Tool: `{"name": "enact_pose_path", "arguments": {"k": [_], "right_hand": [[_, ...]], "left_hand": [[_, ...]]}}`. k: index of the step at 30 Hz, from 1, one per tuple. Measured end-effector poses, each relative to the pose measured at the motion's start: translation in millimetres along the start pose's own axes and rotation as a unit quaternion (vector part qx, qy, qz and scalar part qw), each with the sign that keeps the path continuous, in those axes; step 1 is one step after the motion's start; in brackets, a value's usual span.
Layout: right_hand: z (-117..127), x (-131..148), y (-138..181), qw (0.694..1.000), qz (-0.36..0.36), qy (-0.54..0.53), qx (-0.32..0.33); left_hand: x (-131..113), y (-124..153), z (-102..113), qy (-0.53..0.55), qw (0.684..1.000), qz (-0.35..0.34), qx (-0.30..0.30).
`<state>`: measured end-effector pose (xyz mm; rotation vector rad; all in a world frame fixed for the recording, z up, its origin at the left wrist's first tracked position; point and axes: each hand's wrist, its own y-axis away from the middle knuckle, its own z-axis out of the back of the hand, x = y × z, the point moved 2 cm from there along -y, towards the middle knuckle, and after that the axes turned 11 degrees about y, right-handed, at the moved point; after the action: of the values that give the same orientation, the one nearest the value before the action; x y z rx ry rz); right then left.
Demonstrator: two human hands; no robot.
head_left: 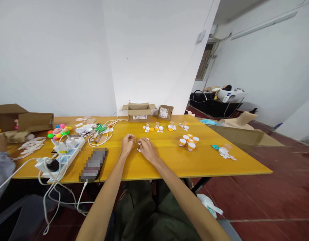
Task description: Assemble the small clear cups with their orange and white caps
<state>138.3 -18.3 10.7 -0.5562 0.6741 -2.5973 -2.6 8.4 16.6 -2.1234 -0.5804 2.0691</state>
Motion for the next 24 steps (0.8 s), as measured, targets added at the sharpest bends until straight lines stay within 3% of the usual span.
{"name": "enact_pose_path", "arguments": {"k": [8,17,24], "right_hand": [[-0.5,-0.9,0.4,1.0,0.021,-0.003,-0.009],[3.8,-22.5,-4.9,0.99,-0.106,-0.072,-0.062],[17.9,-35.3,-6.4,0.994,-0.105,-0.027,-0.031]], "left_hand": [[3.5,-1.4,0.0,0.001,1.0,-0.001,-0.004],[6.7,-2.3,-0.3,-0.001,1.0,0.008,0.007],[19.9,-2.9,-3.2,-0.033,0.997,0.025,0.069]]}}
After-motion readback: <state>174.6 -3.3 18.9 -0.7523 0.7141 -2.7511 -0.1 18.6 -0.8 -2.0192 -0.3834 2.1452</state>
